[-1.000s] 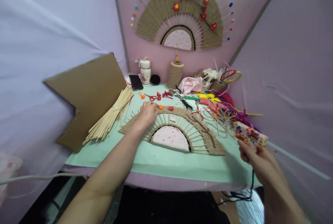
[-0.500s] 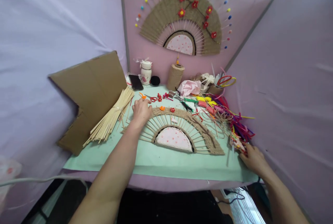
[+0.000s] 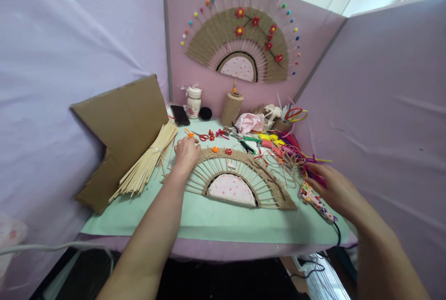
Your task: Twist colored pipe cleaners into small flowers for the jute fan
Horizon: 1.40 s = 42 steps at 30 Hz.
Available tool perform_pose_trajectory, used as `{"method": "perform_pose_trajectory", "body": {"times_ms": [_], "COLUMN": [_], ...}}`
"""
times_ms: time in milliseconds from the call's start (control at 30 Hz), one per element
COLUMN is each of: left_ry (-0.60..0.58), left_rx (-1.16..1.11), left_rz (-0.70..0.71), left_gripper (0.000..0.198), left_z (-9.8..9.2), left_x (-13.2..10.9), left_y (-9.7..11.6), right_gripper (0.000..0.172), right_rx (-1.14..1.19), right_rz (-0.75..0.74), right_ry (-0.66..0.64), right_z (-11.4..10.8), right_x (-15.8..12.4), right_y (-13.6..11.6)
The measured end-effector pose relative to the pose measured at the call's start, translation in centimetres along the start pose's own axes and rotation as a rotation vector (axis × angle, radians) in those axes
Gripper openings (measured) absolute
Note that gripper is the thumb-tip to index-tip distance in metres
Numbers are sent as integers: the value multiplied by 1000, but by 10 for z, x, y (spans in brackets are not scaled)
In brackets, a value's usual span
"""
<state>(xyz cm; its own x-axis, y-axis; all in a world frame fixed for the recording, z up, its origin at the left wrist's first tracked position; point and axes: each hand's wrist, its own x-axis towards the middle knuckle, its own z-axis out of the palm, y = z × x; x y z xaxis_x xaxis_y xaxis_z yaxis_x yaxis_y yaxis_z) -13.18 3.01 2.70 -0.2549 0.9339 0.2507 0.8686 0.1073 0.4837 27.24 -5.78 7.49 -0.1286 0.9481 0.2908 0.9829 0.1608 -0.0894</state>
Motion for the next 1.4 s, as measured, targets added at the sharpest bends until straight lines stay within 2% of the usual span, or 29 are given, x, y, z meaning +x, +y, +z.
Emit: {"method": "perform_pose_trajectory", "body": {"times_ms": [100, 167, 300, 433, 567, 733, 1000, 1267, 1333, 1400], "left_ry": [6, 11, 1, -21, -38, -54, -61, -56, -47, -25], "left_rx": [-8, -14, -31, -48, -61, -83, -129, -137, -157, -229], "left_rz": [-11, -20, -19, -22, -32, -36, -25, -17, -9, -3], "left_gripper": [30, 29, 30, 30, 30, 29, 28, 26, 25, 24], "left_z": [0, 1, 0, 0, 0, 0, 0, 0, 2, 5], "left_x": [1, 1, 2, 3, 5, 5, 4, 3, 3, 5], "left_y": [-1, -2, -3, -4, -5, -4, -3, -4, -5, -6], "right_gripper": [34, 27, 23, 22, 22, 24, 27, 24, 27, 30], "right_rx": [153, 190, 96, 59, 22, -10, 27, 79, 90, 114], "right_rz": [-151, -202, -217, -192, -186, -183, -230, -170, -143, -155], "right_ry": [-4, -53, -205, -246, -256, -239, -186, -78, -8, 136], "right_z": [-8, 5, 62, 118, 150, 165, 163, 166, 162, 153], "right_x": [57, 101, 178, 220, 235, 237, 240, 250, 250, 246], "right_y": [-57, -88, -130, -158, -171, -173, -164, -181, -184, -186]}}
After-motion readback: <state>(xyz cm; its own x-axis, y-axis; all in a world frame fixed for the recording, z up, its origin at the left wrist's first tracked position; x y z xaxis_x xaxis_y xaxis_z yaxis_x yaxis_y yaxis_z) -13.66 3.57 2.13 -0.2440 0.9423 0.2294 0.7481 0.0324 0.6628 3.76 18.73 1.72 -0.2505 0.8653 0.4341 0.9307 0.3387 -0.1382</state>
